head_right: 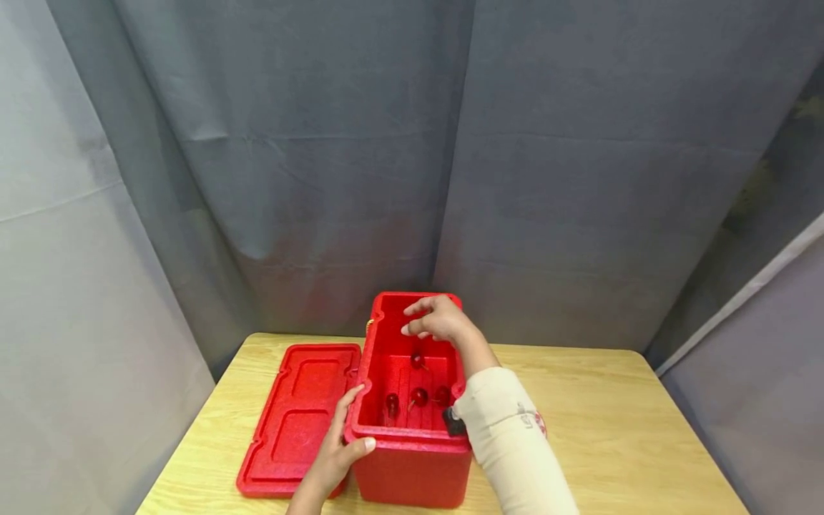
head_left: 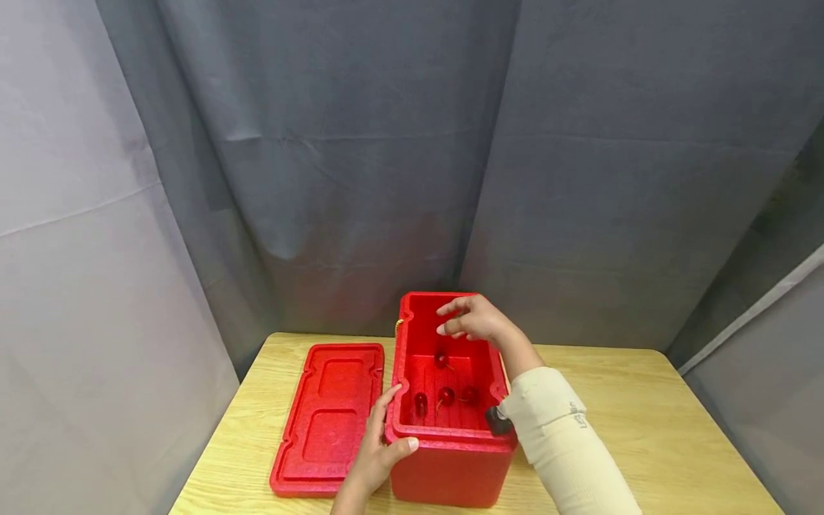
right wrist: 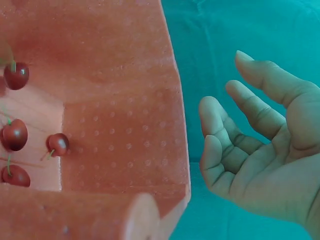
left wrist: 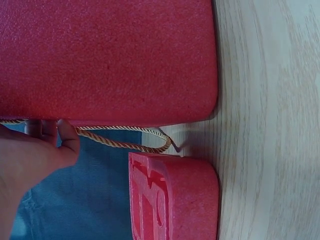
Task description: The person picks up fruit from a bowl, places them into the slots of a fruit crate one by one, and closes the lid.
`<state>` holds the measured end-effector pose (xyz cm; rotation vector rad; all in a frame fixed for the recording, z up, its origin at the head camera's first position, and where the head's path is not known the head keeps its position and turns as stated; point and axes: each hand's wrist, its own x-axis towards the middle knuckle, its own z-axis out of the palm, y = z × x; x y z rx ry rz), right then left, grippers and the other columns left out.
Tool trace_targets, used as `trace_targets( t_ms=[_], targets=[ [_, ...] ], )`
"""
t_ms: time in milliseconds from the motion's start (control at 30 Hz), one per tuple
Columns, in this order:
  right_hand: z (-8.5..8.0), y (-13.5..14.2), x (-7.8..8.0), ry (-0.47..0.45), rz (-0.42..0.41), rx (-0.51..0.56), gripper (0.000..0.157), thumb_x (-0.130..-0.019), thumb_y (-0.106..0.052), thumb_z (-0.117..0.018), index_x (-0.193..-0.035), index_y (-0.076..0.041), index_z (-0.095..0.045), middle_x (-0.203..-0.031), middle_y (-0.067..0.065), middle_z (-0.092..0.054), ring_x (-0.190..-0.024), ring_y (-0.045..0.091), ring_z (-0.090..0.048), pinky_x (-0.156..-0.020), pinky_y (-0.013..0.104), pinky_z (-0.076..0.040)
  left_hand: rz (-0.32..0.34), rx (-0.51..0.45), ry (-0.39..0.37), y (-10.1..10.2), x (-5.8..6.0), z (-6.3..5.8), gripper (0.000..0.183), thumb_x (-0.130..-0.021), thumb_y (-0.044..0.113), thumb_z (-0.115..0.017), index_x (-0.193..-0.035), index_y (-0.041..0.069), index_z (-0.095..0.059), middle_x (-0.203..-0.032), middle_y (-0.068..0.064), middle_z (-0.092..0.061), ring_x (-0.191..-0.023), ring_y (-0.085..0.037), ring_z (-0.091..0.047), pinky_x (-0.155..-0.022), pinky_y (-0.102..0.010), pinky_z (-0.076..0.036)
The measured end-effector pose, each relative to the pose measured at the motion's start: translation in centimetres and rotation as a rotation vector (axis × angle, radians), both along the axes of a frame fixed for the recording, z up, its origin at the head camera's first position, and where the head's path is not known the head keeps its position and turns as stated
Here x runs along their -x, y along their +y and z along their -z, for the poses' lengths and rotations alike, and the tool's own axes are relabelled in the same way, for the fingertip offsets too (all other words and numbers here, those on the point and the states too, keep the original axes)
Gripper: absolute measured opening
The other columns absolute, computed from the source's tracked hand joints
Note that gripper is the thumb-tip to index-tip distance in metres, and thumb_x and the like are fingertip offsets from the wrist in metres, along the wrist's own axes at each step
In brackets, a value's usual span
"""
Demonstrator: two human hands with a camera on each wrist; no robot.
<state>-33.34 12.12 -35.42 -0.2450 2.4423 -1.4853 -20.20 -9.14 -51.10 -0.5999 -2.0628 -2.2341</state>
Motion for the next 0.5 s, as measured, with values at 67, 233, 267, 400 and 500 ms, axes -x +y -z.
trace_targets(
  t_ms=[67, 233, 267, 400, 500],
  targets=[
    [-0.3, 0.0, -0.1, 0.007, -0.008, -0.001, 0.034, -0.08, -0.012, -0.071, -0.112, -0.002, -0.063, -0.091, 0.009, -0.064, -0.079, 0.023, -0.063, -0.067, 0.033, -0.047, -0.013, 0.014, 0.004, 0.0, 0.0, 0.0, 0.077, -0.074, 0.015, -0.068, -0.142, 0.021, -0.033, -0.138, -0.013, -0.031, -0.119, -0.031, -0.036, -0.092, -0.038, -0.038],
    [-0.8, 0.3, -0.8, 0.031, -0.011, -0.027, 0.035, -0.08, -0.015, -0.071, -0.112, -0.003, -0.063, -0.092, 0.009, -0.063, -0.08, 0.024, -0.062, -0.068, 0.034, -0.048, -0.047, 0.072, 0.019, 0.1, 0.1, 0.0, 0.077, -0.073, 0.019, -0.069, -0.141, 0.024, -0.034, -0.139, -0.006, -0.032, -0.121, -0.029, -0.029, -0.094, -0.045, -0.033],
    [-1.0, 0.5, -1.1, 0.045, -0.015, -0.042, 0.036, -0.08, -0.016, -0.071, -0.113, -0.003, -0.063, -0.092, 0.009, -0.063, -0.08, 0.025, -0.062, -0.068, 0.034, -0.048, -0.049, 0.077, 0.023, 0.2, 0.1, 0.0, 0.077, -0.073, 0.019, -0.069, -0.141, 0.024, -0.034, -0.139, -0.005, -0.032, -0.121, -0.029, -0.028, -0.094, -0.045, -0.032],
    [-1.8, 1.2, -2.8, 0.118, -0.041, -0.086, 0.037, -0.08, -0.019, -0.071, -0.112, -0.004, -0.063, -0.086, 0.01, -0.061, -0.077, 0.026, -0.06, -0.065, 0.034, -0.048, -0.047, 0.066, 0.023, 0.3, 0.2, 0.0, 0.078, -0.073, 0.018, -0.069, -0.142, 0.023, -0.033, -0.139, -0.006, -0.032, -0.121, -0.029, -0.029, -0.094, -0.046, -0.032],
    [-2.3, 1.9, -4.1, 0.15, -0.062, -0.083, 0.037, -0.08, -0.021, -0.071, -0.113, -0.004, -0.062, -0.085, 0.01, -0.061, -0.076, 0.025, -0.058, -0.065, 0.035, -0.049, -0.06, 0.069, 0.014, 0.3, 0.1, -0.1, 0.078, -0.072, 0.018, -0.07, -0.141, 0.024, -0.034, -0.139, -0.005, -0.033, -0.121, -0.029, -0.026, -0.093, -0.047, -0.03]
  ],
)
